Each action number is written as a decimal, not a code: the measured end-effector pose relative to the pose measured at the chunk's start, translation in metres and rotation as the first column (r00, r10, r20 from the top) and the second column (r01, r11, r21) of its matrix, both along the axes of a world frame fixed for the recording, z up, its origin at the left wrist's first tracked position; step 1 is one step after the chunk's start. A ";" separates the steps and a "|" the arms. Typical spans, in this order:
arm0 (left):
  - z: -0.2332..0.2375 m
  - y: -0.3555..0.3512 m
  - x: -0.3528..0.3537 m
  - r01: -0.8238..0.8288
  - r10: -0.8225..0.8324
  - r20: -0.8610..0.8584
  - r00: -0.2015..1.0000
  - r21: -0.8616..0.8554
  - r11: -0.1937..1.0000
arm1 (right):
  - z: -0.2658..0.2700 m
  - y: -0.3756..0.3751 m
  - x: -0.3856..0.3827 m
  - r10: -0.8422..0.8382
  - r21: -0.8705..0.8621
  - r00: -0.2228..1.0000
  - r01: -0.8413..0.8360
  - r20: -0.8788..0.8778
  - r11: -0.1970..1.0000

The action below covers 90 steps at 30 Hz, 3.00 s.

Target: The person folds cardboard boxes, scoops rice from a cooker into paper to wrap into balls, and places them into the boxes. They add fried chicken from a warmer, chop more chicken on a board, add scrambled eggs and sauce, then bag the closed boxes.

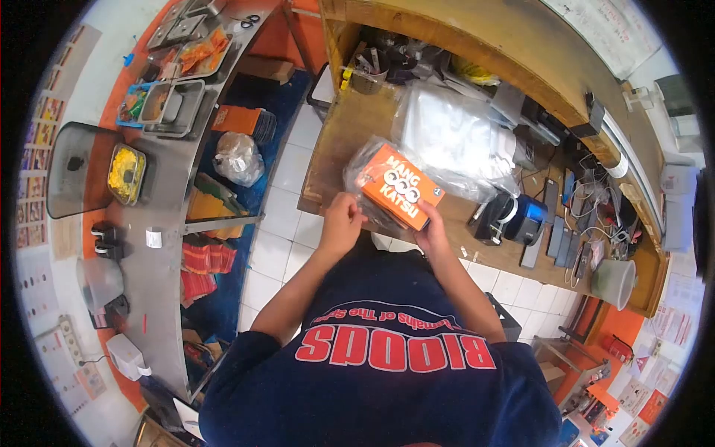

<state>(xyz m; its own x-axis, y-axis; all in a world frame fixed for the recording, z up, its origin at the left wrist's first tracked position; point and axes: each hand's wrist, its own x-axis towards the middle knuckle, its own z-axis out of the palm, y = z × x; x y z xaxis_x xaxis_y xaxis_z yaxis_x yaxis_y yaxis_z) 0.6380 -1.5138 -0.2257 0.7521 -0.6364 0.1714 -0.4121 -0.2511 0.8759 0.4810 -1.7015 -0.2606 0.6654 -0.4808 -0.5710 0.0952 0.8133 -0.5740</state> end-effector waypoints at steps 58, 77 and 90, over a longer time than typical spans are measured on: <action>0.105 -0.068 0.010 0.120 -0.265 0.590 0.763 0.273 0.954 | 0.055 -0.038 -0.029 -0.382 -0.802 0.711 -0.463 -0.590 0.377; 0.099 -0.084 0.048 0.008 -0.024 -0.229 0.973 -0.070 0.997 | 0.132 -0.061 -0.011 -0.256 -0.815 0.924 -0.092 -0.284 0.572; 0.176 -0.168 -0.076 0.368 -0.337 0.535 0.775 0.052 0.928 | 0.086 -0.125 -0.211 -0.779 -0.869 0.575 0.221 -0.251 0.443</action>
<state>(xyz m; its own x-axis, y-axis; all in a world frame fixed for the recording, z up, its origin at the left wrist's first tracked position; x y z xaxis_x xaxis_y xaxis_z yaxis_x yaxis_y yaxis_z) 0.5615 -1.6821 -0.0492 0.2601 -0.8176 0.5137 -0.8621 0.0430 0.5049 0.2703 -1.8261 -0.1742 -0.1737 -0.9848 0.0066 -0.2178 0.0319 -0.9755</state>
